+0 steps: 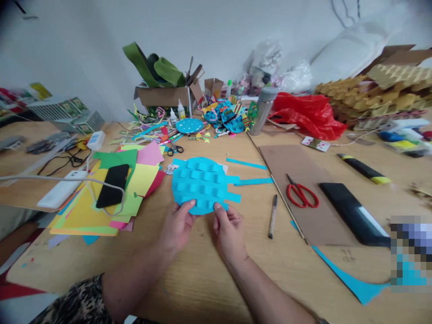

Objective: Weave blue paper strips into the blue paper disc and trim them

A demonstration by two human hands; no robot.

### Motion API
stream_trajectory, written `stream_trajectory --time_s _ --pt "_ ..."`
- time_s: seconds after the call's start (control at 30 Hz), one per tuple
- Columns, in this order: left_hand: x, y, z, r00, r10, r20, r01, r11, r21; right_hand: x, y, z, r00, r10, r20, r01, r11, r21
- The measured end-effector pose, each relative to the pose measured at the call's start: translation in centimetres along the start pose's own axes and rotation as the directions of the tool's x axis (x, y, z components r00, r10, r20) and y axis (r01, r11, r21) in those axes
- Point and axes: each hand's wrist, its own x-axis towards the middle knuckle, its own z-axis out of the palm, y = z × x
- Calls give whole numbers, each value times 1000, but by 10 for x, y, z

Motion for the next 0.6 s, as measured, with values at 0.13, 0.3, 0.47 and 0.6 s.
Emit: stream_trajectory --time_s 0.13,0.3,0.47,0.6 --pt "-1 2 3 1000 -14 4 13 999 32 1 1 -2 1000 -6 -15 6 1000 19" --pt "-2 9 6 996 -25 86 19 998 67 5 0 -6 1000 -8 -9 9 999 49" --pt "6 16 2 1000 21 -24 -20 1000 14 9 -7 -7 998 -33 -45 35 998 44" --pt "14 18 -5 987 114 -115 -101 988 116 10 -9 -8 998 -41 -41 41 999 2"
